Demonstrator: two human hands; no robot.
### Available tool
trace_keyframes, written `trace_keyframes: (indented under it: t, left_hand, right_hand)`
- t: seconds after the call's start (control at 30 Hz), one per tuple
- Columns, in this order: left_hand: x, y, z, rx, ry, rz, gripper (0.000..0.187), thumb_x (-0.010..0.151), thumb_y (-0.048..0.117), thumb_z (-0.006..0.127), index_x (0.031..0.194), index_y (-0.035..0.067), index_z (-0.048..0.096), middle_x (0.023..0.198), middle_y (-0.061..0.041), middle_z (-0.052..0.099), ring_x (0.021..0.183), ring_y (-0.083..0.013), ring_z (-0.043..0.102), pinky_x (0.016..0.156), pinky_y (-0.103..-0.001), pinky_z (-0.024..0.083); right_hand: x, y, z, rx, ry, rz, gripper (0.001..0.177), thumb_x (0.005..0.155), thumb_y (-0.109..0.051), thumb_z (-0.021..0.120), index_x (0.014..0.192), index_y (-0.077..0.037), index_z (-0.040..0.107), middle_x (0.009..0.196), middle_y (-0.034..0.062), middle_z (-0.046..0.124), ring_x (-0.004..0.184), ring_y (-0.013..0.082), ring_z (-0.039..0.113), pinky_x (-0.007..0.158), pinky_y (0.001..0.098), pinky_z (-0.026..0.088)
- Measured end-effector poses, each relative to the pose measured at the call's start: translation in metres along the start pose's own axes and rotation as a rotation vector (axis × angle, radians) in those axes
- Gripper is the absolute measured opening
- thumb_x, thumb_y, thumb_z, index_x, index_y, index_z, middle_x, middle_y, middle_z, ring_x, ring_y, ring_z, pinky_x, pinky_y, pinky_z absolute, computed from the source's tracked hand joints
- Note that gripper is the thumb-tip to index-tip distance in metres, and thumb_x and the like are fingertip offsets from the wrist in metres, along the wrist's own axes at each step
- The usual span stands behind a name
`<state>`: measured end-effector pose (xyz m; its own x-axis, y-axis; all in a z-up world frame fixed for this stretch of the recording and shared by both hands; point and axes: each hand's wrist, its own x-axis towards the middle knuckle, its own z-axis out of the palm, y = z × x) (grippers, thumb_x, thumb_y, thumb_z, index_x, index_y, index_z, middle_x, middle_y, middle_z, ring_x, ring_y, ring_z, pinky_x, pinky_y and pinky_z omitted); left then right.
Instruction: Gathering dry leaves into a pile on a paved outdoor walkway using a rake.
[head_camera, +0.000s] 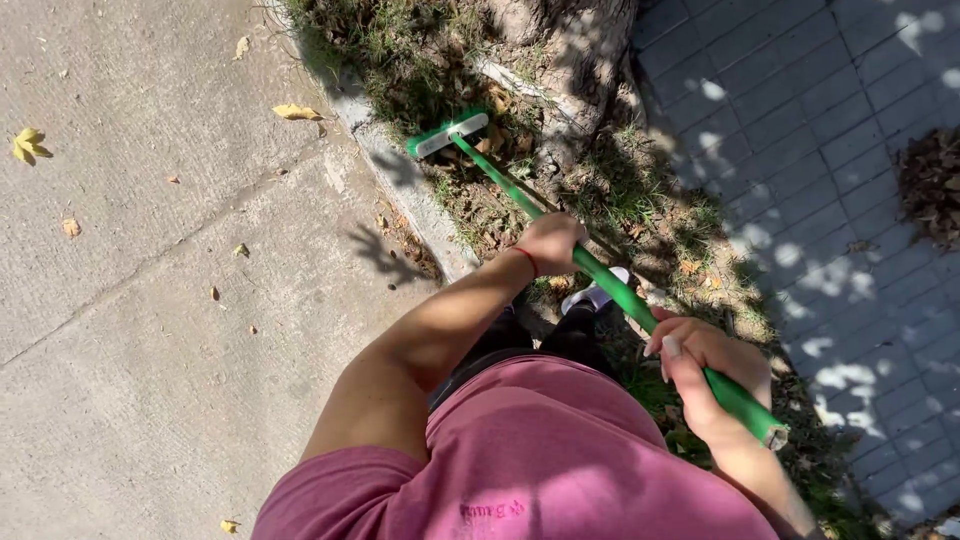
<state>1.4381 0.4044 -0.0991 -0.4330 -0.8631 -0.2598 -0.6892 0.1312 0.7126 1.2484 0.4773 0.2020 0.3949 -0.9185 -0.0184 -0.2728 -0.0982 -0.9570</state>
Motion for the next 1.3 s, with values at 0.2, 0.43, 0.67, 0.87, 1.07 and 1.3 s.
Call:
trace_keyframes:
  t: [0.2, 0.43, 0.67, 0.87, 1.07, 1.3]
  left_hand:
    - [-0.024, 0.088, 0.014, -0.095, 0.072, 0.091, 0.018, 0.076, 0.03, 0.076, 0.074, 0.013, 0.073, 0.079, -0.012, 0.069, 0.083, -0.0365, 0.068, 0.08, -0.049, 0.055]
    - [-0.045, 0.141, -0.035, -0.228, 0.348, 0.295, 0.019, 0.063, 0.03, 0.077, 0.069, 0.015, 0.069, 0.072, -0.007, 0.066, 0.074, -0.0322, 0.068, 0.071, -0.044, 0.057]
    - [-0.008, 0.001, -0.069, 0.0, 0.26, -0.035, 0.012, 0.071, 0.02, 0.081, 0.076, 0.015, 0.072, 0.081, -0.006, 0.069, 0.087, -0.0273, 0.069, 0.082, -0.042, 0.056]
    - [0.01, -0.11, -0.024, 0.228, 0.043, -0.148, 0.012, 0.074, 0.018, 0.081, 0.076, 0.013, 0.071, 0.091, -0.009, 0.07, 0.096, -0.0289, 0.068, 0.089, -0.042, 0.056]
    - [-0.001, -0.01, -0.006, 0.07, -0.047, -0.076, 0.018, 0.076, 0.024, 0.078, 0.089, 0.013, 0.072, 0.096, -0.01, 0.07, 0.097, -0.0288, 0.066, 0.093, -0.041, 0.054]
    - [-0.034, 0.098, 0.014, -0.129, 0.111, 0.184, 0.018, 0.07, 0.029, 0.075, 0.076, 0.012, 0.072, 0.083, -0.01, 0.07, 0.089, -0.0357, 0.068, 0.084, -0.045, 0.053]
  right_hand:
    - [-0.026, -0.066, -0.033, -0.081, 0.011, 0.026, 0.033, 0.1, -0.003, 0.054, 0.067, -0.004, 0.054, 0.061, 0.0038, 0.056, 0.07, 0.0217, 0.067, 0.103, 0.0504, 0.059]
    - [-0.062, -0.036, -0.115, 0.071, -0.158, -0.118, 0.034, 0.092, -0.016, 0.062, 0.06, -0.013, 0.051, 0.059, -0.0064, 0.061, 0.069, 0.0144, 0.057, 0.083, 0.0485, 0.06]
    - [0.014, 0.005, 0.007, 0.162, -0.013, -0.194, 0.028, 0.097, -0.003, 0.062, 0.072, -0.004, 0.05, 0.076, 0.0059, 0.061, 0.081, 0.0219, 0.067, 0.105, 0.0469, 0.052]
    - [0.03, 0.072, 0.064, 0.075, -0.095, -0.193, 0.017, 0.097, 0.0, 0.062, 0.082, 0.0, 0.053, 0.086, 0.0106, 0.064, 0.084, 0.0214, 0.064, 0.103, 0.0427, 0.05]
    - [-0.019, 0.023, 0.023, 0.066, 0.038, -0.113, 0.024, 0.1, 0.002, 0.06, 0.079, -0.002, 0.051, 0.083, 0.0047, 0.062, 0.087, 0.0196, 0.068, 0.112, 0.0445, 0.054]
    - [-0.044, -0.096, -0.022, -0.189, 0.085, 0.043, 0.032, 0.098, -0.005, 0.057, 0.067, -0.005, 0.051, 0.074, 0.0068, 0.064, 0.077, 0.0219, 0.066, 0.098, 0.0507, 0.062]
